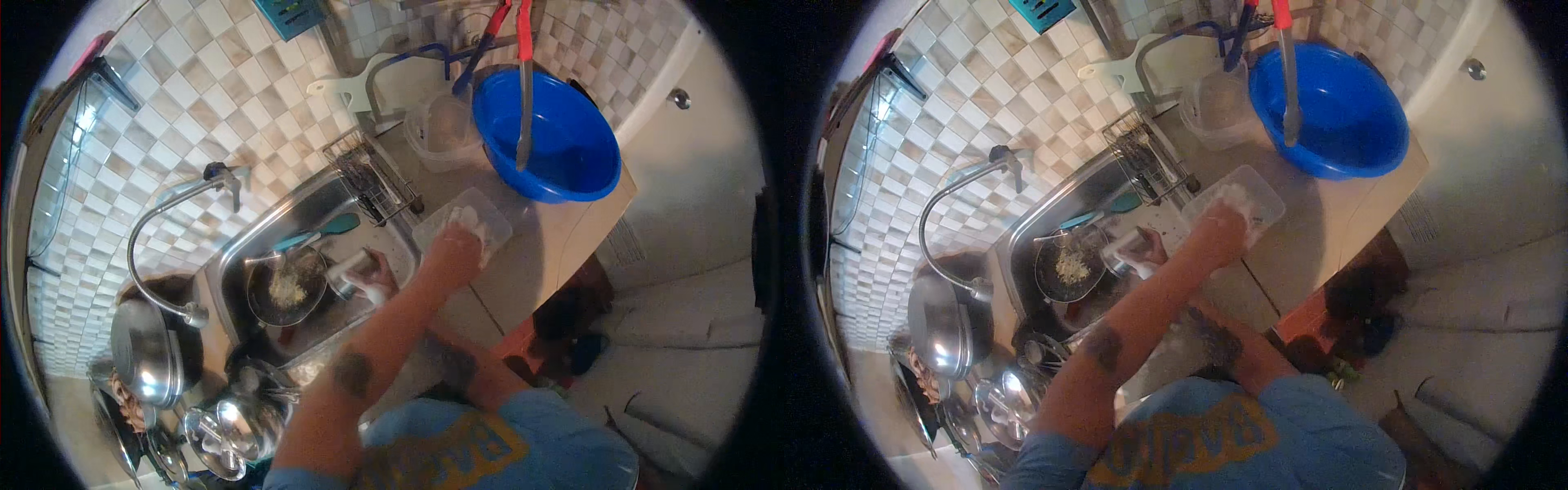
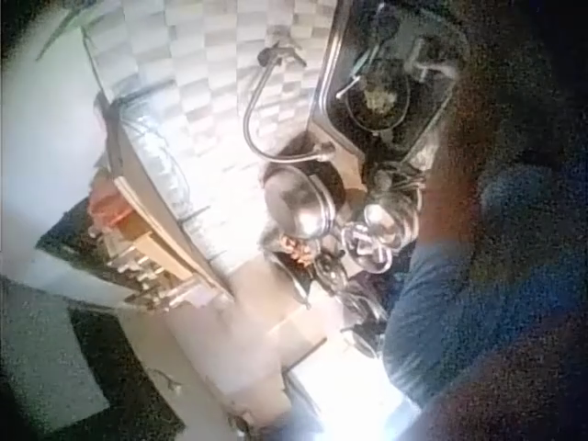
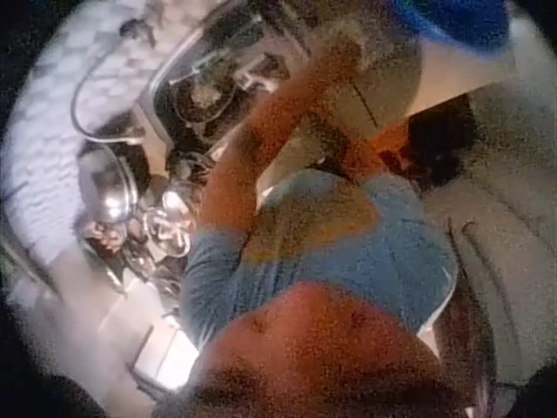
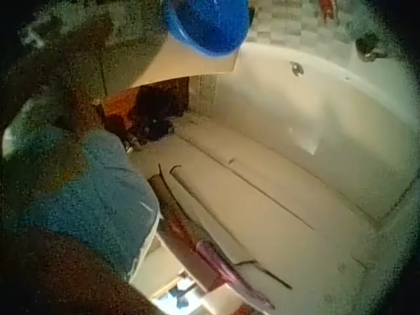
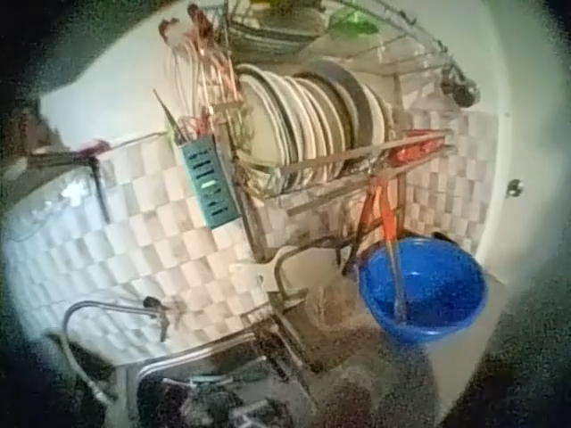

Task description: Washing and scrubbing pans and containers in a sink.

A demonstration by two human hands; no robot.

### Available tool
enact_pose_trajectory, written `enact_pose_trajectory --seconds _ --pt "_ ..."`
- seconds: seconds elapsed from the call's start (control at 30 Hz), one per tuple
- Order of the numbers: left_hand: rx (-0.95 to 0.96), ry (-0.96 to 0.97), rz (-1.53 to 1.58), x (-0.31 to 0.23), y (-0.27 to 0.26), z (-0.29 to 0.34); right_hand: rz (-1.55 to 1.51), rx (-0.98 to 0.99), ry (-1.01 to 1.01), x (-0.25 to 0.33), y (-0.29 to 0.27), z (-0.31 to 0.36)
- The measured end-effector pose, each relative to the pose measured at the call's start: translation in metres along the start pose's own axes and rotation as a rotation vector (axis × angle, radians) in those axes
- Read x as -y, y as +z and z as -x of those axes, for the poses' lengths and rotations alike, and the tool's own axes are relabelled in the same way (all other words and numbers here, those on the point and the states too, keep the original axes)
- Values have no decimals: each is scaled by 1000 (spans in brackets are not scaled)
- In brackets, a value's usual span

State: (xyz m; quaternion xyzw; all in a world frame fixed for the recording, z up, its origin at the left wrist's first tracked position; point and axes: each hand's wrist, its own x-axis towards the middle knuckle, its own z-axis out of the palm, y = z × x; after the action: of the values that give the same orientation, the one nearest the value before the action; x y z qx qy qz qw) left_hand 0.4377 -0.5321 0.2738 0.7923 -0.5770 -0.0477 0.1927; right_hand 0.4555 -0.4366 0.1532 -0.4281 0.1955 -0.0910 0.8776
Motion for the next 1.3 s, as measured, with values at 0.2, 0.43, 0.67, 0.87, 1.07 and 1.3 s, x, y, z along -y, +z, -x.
enact_pose_trajectory --seconds 0.2,0.43,0.67,0.87,1.07,1.3 --pt "518 -309 120 7 32 -38 507 153 -82 47 -57 25" --pt "412 -204 -155 32 75 -9 71 298 177 38 -85 24" --pt "-253 -45 546 29 -51 38 910 217 -206 31 -111 25" --pt "-690 -575 718 67 -54 158 -382 254 198 81 -11 44" --pt "-558 -180 -71 63 -87 210 -311 259 289 67 41 50" --pt "-220 -274 996 103 -87 252 404 356 265 90 83 73"
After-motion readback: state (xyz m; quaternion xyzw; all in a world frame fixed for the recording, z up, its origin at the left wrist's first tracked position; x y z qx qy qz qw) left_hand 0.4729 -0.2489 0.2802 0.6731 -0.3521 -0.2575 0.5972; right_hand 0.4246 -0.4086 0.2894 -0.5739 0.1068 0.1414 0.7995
